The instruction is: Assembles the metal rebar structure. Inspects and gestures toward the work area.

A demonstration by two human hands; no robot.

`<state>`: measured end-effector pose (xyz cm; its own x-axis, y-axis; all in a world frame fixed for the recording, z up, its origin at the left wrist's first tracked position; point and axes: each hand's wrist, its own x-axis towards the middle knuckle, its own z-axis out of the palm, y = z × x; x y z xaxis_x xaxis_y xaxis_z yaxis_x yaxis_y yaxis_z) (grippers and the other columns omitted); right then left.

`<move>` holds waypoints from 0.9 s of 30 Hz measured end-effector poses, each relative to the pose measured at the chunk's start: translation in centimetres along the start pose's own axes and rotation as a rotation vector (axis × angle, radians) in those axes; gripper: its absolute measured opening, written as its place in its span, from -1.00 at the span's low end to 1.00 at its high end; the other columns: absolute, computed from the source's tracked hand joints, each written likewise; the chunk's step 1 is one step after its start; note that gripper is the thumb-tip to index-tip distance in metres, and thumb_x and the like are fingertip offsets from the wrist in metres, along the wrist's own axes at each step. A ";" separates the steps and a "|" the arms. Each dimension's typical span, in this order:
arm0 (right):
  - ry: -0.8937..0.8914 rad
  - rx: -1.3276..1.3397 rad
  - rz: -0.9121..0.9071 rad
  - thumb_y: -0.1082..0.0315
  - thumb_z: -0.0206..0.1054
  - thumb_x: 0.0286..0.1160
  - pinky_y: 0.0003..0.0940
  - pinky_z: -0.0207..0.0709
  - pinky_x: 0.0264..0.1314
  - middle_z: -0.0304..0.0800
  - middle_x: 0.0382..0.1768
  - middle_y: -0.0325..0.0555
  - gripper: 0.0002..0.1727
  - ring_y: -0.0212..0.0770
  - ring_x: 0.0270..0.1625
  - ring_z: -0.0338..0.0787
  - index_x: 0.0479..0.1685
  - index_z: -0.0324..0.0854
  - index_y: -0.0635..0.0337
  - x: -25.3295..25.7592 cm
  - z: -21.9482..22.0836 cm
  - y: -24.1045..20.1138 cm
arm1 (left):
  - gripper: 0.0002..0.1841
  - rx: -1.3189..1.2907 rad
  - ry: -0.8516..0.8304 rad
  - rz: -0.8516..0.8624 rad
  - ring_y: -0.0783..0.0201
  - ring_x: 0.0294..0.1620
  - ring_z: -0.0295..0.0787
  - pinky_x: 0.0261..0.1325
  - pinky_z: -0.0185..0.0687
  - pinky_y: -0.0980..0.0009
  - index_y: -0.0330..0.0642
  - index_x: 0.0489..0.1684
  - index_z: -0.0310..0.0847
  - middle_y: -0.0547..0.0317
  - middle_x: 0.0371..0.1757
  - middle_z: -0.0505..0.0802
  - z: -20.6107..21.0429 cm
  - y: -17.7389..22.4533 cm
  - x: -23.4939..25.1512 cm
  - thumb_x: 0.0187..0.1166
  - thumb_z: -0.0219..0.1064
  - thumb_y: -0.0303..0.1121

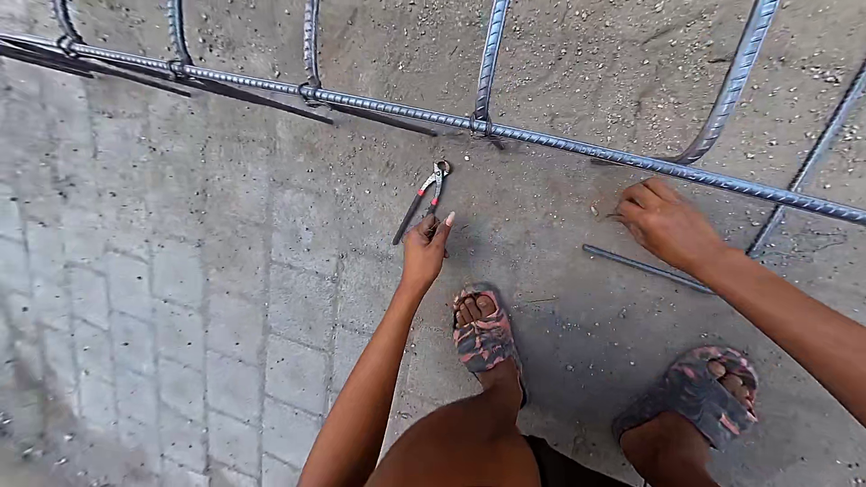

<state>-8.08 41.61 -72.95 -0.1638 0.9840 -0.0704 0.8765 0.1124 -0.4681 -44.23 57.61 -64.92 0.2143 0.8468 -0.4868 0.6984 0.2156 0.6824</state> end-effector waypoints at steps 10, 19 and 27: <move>-0.392 0.781 0.254 0.60 0.14 0.59 -0.07 0.72 0.13 0.79 -0.04 0.12 -0.67 -0.02 -0.07 0.84 0.29 0.57 0.35 0.0 0.7 -10.9 | -0.71 0.503 -0.126 0.226 0.04 -0.58 0.65 -0.41 0.62 0.05 -0.37 0.08 0.58 -0.11 -0.43 0.75 -0.4 -0.9 0.7 0.65 0.41 -0.31; -0.557 0.428 0.143 0.47 0.19 0.70 0.15 0.51 0.48 0.63 0.34 0.42 -0.66 0.35 0.46 0.64 0.31 0.57 0.50 -1.1 3.7 -15.7 | -0.78 0.480 -0.190 0.262 -0.25 -0.21 0.81 -0.06 0.65 -0.26 -0.49 0.12 0.64 -0.35 -0.18 0.83 1.4 -1.6 1.1 0.64 0.33 -0.51; -0.490 0.283 -0.057 0.61 0.06 0.68 0.04 0.63 0.23 0.71 0.17 0.39 -0.70 0.29 0.26 0.75 0.19 0.62 0.56 -2.3 2.6 -15.1 | -0.75 0.560 -0.224 0.266 -0.38 -0.24 0.71 -0.05 0.49 -0.31 -0.69 0.00 0.61 -0.54 -0.23 0.76 2.7 1.5 -0.2 0.64 0.23 -0.53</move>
<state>-22.09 37.31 -68.02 -0.4577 0.7905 -0.4070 0.7156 0.0558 -0.6963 -41.40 56.43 -65.26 0.5228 0.7019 -0.4838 0.8390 -0.3235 0.4374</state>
